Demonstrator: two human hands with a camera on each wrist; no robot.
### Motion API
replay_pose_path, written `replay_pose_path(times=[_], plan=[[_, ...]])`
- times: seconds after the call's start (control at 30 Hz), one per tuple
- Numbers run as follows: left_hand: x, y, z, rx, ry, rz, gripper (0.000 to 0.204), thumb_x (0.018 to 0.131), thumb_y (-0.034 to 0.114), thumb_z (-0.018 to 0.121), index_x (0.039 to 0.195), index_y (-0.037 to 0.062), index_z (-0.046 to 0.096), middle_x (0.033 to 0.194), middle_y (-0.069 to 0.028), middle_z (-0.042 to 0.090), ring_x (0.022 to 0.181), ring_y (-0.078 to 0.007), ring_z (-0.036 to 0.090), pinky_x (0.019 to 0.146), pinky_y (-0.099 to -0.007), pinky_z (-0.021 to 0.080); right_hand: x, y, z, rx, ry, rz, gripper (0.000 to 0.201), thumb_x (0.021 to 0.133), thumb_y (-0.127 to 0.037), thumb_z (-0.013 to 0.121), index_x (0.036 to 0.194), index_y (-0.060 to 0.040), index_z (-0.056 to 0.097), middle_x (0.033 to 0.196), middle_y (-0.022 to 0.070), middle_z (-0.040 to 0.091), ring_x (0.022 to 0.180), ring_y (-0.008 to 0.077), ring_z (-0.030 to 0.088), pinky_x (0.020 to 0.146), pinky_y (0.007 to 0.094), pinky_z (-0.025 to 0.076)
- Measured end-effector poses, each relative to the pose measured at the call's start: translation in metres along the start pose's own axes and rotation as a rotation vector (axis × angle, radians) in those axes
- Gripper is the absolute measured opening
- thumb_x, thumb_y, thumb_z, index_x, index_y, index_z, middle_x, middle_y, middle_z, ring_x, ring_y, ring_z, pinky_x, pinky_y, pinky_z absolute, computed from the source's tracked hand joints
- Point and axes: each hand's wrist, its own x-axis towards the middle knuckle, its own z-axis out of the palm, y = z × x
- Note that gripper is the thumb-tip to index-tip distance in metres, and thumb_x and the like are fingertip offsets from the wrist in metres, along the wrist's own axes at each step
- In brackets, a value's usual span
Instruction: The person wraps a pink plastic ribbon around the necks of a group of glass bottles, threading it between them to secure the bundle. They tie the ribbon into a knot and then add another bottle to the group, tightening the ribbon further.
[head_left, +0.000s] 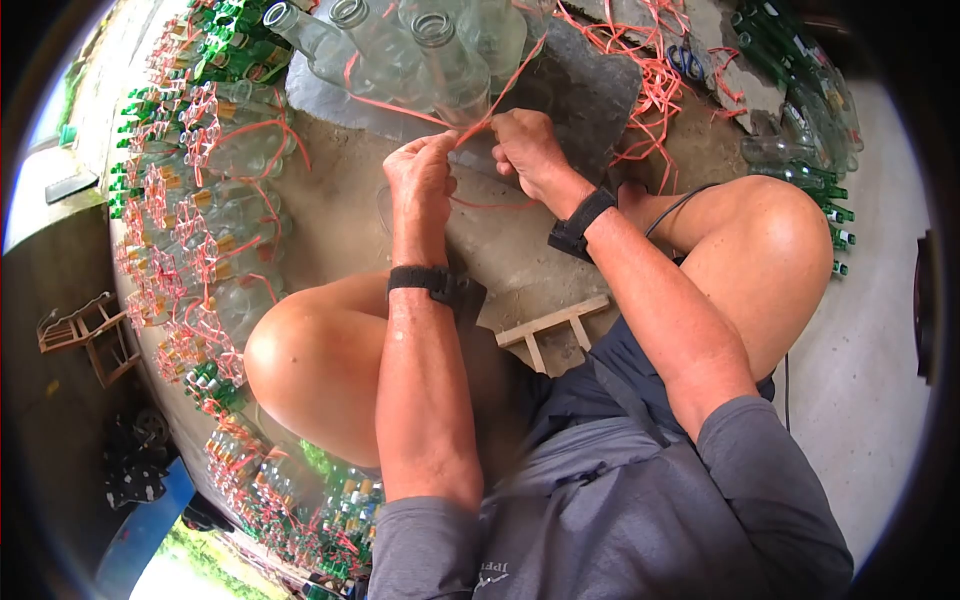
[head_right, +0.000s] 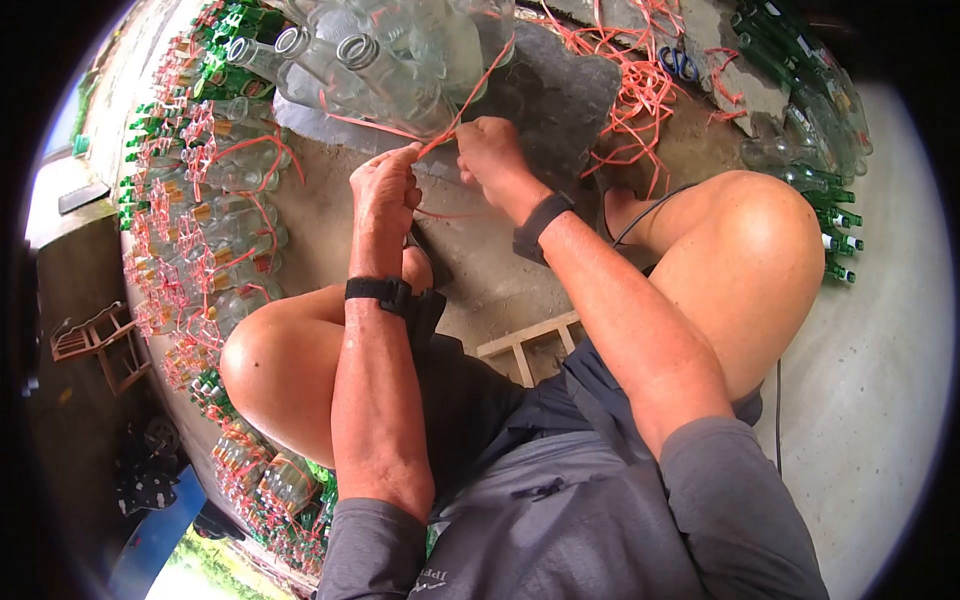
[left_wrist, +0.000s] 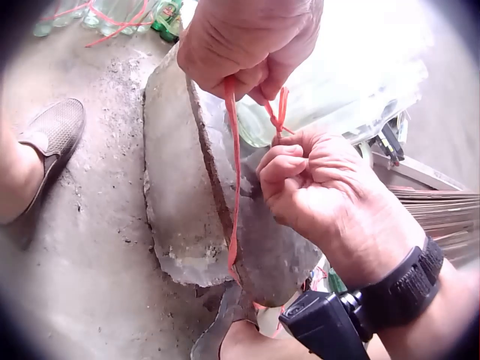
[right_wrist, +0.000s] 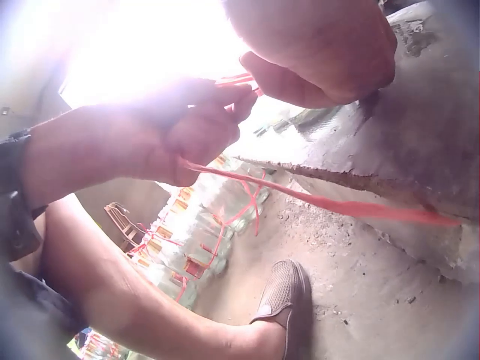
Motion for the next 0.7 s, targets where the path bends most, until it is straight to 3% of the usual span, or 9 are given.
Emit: replay_pose_path(times=[0.17, 0.4, 0.7], plan=[[0.0, -0.003, 0.001, 0.001, 0.044, 0.0, 0.013, 0.087, 0.008, 0.08, 0.082, 0.0041, 0.069, 0.065, 0.0058, 0.047, 0.05, -0.0055, 0.04, 0.042, -0.0245, 0.028, 0.0, 0.0, -0.003, 0.009, 0.019, 0.022, 0.024, 0.095, -0.016, 0.054, 0.077, -0.0016, 0.058, 0.067, 0.0067, 0.056, 0.053, 0.0153, 0.052, 0.045, 0.0319, 0.044], [0.002, -0.012, -0.006, 0.046, -0.046, -0.01, 0.014, 0.089, 0.015, 0.08, 0.087, 0.0041, 0.072, 0.064, 0.0078, 0.045, 0.05, -0.0042, 0.037, 0.044, -0.0233, 0.028, -0.004, -0.012, -0.011, -0.061, -0.094, 0.034, 0.024, 0.096, -0.021, 0.06, 0.084, -0.0009, 0.063, 0.075, 0.0056, 0.059, 0.06, 0.0156, 0.061, 0.048, 0.0306, 0.048], [-0.001, -0.012, -0.005, 0.079, -0.051, 0.052, 0.014, 0.089, 0.015, 0.08, 0.089, 0.0037, 0.073, 0.062, 0.0084, 0.045, 0.048, -0.0034, 0.036, 0.043, -0.023, 0.027, -0.002, -0.001, -0.006, -0.228, -0.047, -0.093, 0.024, 0.098, -0.021, 0.059, 0.096, 0.0016, 0.067, 0.073, 0.0061, 0.066, 0.058, 0.0132, 0.062, 0.049, 0.0297, 0.05]])
